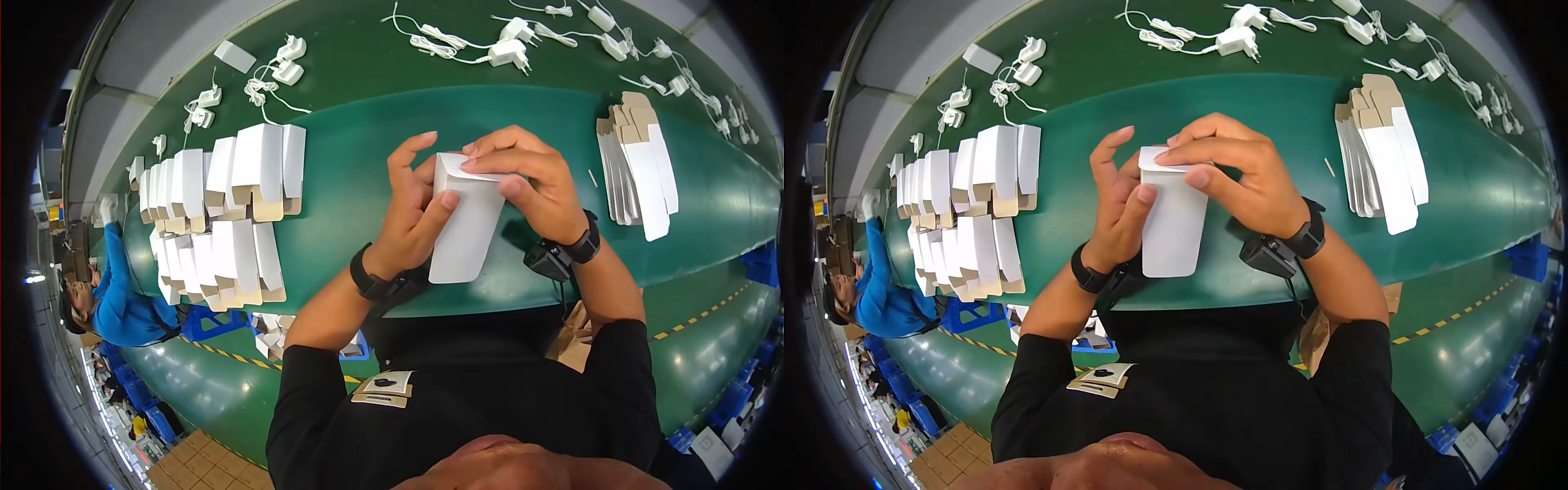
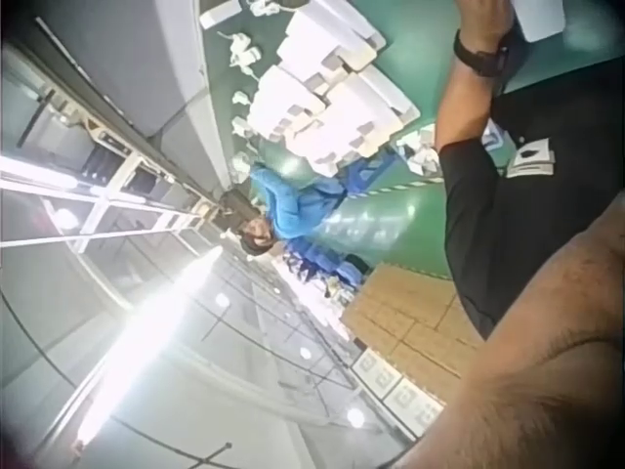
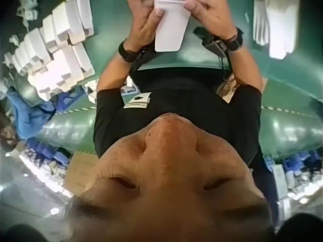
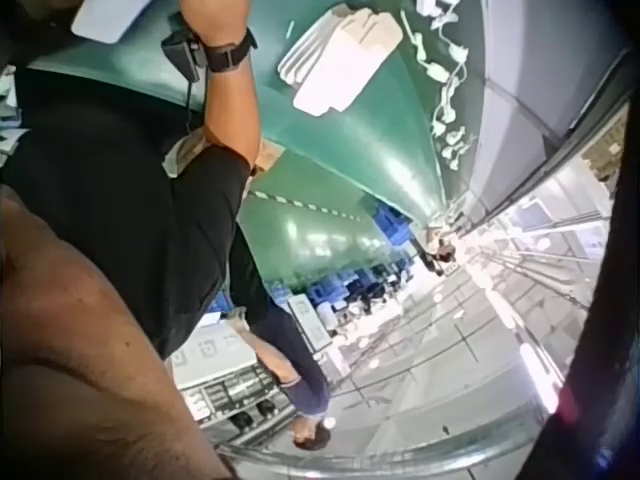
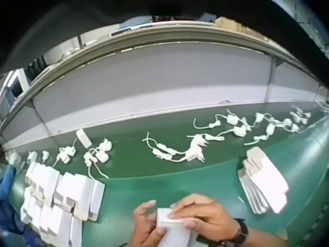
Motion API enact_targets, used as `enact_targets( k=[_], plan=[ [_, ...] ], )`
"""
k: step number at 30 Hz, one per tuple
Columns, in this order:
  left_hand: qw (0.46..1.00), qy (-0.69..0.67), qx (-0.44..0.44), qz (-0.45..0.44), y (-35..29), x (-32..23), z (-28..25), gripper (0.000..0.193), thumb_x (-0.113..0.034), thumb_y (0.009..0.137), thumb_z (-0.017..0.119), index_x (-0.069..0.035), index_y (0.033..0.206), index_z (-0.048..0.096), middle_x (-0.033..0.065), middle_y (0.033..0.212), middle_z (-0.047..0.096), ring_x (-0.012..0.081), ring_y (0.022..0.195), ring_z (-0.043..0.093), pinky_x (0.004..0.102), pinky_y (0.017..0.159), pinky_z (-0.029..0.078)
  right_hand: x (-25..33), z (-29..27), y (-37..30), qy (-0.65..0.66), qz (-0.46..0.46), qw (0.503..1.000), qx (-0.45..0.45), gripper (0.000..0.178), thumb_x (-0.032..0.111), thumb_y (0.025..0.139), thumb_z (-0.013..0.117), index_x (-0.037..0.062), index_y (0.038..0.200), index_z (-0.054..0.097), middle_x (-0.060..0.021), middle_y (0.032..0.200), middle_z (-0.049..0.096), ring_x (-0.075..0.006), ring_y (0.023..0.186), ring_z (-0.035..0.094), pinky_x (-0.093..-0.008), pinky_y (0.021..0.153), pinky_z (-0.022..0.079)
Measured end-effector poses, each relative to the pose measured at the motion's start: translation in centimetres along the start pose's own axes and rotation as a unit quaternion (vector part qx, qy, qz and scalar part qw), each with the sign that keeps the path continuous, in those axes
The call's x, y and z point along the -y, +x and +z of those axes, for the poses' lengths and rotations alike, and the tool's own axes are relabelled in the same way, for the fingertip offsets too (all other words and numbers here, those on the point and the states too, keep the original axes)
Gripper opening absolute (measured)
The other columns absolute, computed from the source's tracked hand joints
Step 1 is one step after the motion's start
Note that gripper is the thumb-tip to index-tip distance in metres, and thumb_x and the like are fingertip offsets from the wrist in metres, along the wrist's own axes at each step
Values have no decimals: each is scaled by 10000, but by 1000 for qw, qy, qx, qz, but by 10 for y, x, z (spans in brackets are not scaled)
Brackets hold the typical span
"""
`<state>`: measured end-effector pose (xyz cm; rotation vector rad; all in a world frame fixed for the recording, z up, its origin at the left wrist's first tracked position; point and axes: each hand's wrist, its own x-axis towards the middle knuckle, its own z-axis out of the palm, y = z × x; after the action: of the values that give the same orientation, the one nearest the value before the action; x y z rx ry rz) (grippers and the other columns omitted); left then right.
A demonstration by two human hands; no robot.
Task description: The person folds a white box by hand, inserts a white charger and its cable, and closes the box before repeating the process.
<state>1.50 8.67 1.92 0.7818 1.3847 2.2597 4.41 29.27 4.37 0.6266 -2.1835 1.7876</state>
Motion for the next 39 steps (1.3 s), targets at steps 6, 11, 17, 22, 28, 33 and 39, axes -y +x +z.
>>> enact_targets(
  k=[6, 11, 17, 22, 28, 33, 39],
  plan=[
    [982, 167, 55, 67, -4, 15, -7, 611, -105, 1024, 531, -76, 1510, 163, 203, 1306, 526, 212, 1087, 589, 352, 907, 507, 5, -1, -2, 115, 144, 983, -28, 179, 41, 942, 646, 2, 1095, 730, -116, 1113, 642, -197, 1033, 629, -312, 866, 519],
    [989, 118, 68, 49, -2, 12, -7, 540, -108, 1029, 519, -64, 1487, 235, 184, 1301, 517, 196, 1067, 576, 343, 893, 499, -3, -9, -1, 143, 155, 978, 3, 177, 77, 946, 649, 0, 1080, 733, -107, 1102, 641, -172, 999, 621, -287, 834, 512],
    [990, 125, 60, 28, -3, 13, -12, 425, -149, 1049, 494, -68, 1418, 300, 154, 1265, 530, 177, 1055, 566, 328, 874, 490, -10, -11, -2, 182, 170, 968, 42, 205, 79, 947, 641, -2, 1113, 730, -121, 1188, 647, -192, 1070, 627, -308, 887, 520],
    [996, 75, 20, 31, 0, 13, -9, 339, -198, 1068, 467, -84, 1361, 339, 129, 1240, 536, 150, 1031, 561, 303, 854, 484, -5, -1, -3, 185, 138, 972, 40, 232, 93, 959, 635, 12, 1155, 728, -151, 1324, 620, -226, 1159, 621, -332, 952, 516],
    [999, 27, 22, -23, 0, 14, -16, 341, -222, 1075, 455, -101, 1367, 328, 120, 1244, 531, 136, 1032, 551, 297, 858, 479, -13, 5, -7, 171, 154, 973, 18, 301, 125, 993, 599, -1, 1256, 669, -180, 1416, 571, -234, 1199, 610, -342, 980, 509],
    [993, 83, -40, -76, 10, 13, -12, 452, -221, 1038, 536, -98, 1428, 342, 131, 1358, 517, 211, 1121, 576, 336, 918, 485, -37, -7, -6, 203, 255, 941, -89, 335, 191, 1028, 561, 1, 1296, 626, -139, 1373, 606, -189, 1156, 628, -317, 953, 517],
    [845, 490, 24, 213, 17, -9, -19, 594, -181, 940, 685, -86, 1458, 409, 117, 1362, 591, 279, 1288, 537, 398, 1082, 418, -46, -9, 1, 261, 319, 906, -94, 336, 248, 1048, 533, 31, 1290, 616, -87, 1247, 653, -156, 1062, 650, -295, 881, 530]
  ],
)
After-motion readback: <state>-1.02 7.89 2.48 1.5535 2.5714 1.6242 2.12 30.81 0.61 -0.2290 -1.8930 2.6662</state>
